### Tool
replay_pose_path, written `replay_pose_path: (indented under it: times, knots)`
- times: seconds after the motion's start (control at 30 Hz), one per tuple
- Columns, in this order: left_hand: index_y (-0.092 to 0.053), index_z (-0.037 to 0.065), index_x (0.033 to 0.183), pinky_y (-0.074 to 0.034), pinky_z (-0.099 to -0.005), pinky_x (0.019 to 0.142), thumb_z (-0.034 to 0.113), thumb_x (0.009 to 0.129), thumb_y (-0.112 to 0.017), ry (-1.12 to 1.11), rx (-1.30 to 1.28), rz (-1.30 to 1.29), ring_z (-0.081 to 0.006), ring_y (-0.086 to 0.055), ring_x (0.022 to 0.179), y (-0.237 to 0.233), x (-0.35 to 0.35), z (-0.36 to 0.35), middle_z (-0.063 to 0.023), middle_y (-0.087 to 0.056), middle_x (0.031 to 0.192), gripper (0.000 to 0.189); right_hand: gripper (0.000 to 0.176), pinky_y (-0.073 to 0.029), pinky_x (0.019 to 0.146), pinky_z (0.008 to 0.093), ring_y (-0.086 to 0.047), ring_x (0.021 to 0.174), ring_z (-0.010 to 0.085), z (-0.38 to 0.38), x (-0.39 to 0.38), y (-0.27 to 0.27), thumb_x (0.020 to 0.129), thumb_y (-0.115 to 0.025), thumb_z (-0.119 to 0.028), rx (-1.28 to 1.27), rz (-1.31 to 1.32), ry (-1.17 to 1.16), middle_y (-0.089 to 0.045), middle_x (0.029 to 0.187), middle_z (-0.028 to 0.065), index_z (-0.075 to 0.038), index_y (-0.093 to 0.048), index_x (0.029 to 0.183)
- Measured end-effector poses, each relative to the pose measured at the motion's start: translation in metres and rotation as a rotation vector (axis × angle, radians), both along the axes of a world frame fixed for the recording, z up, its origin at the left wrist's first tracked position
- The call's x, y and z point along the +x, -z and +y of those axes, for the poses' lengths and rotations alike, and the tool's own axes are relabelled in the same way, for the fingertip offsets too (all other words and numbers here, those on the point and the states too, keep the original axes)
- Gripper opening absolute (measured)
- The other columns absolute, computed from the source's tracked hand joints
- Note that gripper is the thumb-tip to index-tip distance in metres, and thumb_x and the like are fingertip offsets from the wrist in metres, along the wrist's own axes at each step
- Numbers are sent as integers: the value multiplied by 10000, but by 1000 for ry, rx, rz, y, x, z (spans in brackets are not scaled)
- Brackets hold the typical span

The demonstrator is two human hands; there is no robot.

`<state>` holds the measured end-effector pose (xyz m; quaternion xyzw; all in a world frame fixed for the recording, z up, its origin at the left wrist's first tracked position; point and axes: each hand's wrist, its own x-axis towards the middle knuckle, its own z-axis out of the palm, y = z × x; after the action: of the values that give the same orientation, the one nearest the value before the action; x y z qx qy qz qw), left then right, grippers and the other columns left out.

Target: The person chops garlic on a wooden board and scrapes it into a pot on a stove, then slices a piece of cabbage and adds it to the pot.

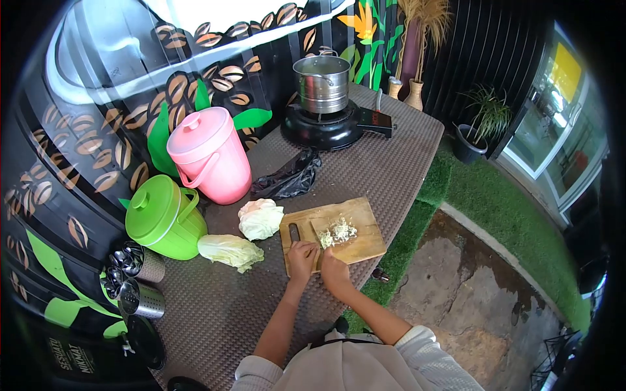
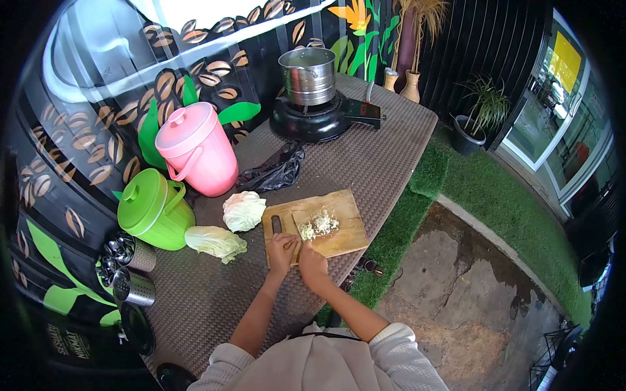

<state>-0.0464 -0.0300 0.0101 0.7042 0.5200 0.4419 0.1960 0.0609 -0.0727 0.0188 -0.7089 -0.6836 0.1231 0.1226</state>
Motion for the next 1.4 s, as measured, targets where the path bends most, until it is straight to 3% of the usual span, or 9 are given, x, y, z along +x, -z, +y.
replay_pose_path:
  times: [0.2,0.37,0.53,0.63,0.7,0.8,0.97,1.1,1.4]
  knots:
    - [-716,-13,861,-503,-358,740,-18,755,-681,6,43,-26,-274,-613,839,2,3,0,-129,-685,876,111,175,-557,532,383,-688,625,301,-9,10,-23,891,-496,-136,-27,42,-29,-658,682,169,6,-443,979]
    - [-713,-12,835,-501,-358,736,-14,757,-672,-51,-45,-75,-276,-614,834,-5,5,-5,-130,-688,860,89,184,-561,564,396,-693,686,323,-11,-5,-1,887,-495,-124,14,44,27,-663,732,199,16,-443,993]
    - [-709,0,798,-467,-364,742,0,757,-680,-51,132,18,-275,-564,836,6,1,1,-104,-652,812,51,226,-562,569,394,-696,694,314,8,6,-23,886,-491,-119,-82,74,-9,-666,746,195,38,-439,1039]
    - [-709,4,802,-451,-371,757,18,761,-687,-46,98,-19,-271,-543,849,8,2,3,-96,-623,802,49,180,-556,595,429,-682,713,360,1,9,-29,874,-491,-112,-78,130,-28,-654,755,234,29,-445,977]
    - [-708,5,815,-449,-373,763,26,769,-685,-42,111,-12,-273,-541,852,7,2,3,-97,-620,811,56,290,-564,577,400,-696,700,313,-12,5,-20,882,-498,-127,-54,54,-14,-670,754,188,65,-432,1090]
    - [-706,7,843,-444,-375,773,35,785,-675,-57,127,18,-275,-537,859,5,5,2,-100,-615,824,71,292,-564,602,414,-694,720,327,-17,-5,-5,878,-494,-122,-64,50,28,-670,762,196,64,-432,1094]
    - [-702,12,873,-443,-375,777,43,802,-662,-93,149,77,-280,-532,858,6,8,4,-110,-611,836,87,206,-559,596,415,-686,670,334,8,6,-10,862,-507,-108,-14,114,5,-652,709,202,30,-435,996]
    - [-705,12,843,-447,-378,779,69,788,-687,-100,110,35,-283,-541,866,8,5,4,-115,-617,843,82,235,-556,534,388,-683,608,304,-3,6,-25,861,-518,-118,33,67,-44,-657,694,170,39,-434,1014]
    - [-713,13,851,-453,-387,787,76,781,-704,-152,-10,-42,-283,-551,868,10,5,1,-114,-625,841,95,252,-562,560,385,-689,645,311,11,-2,-8,861,-512,-111,-45,93,20,-667,730,181,63,-443,1031]
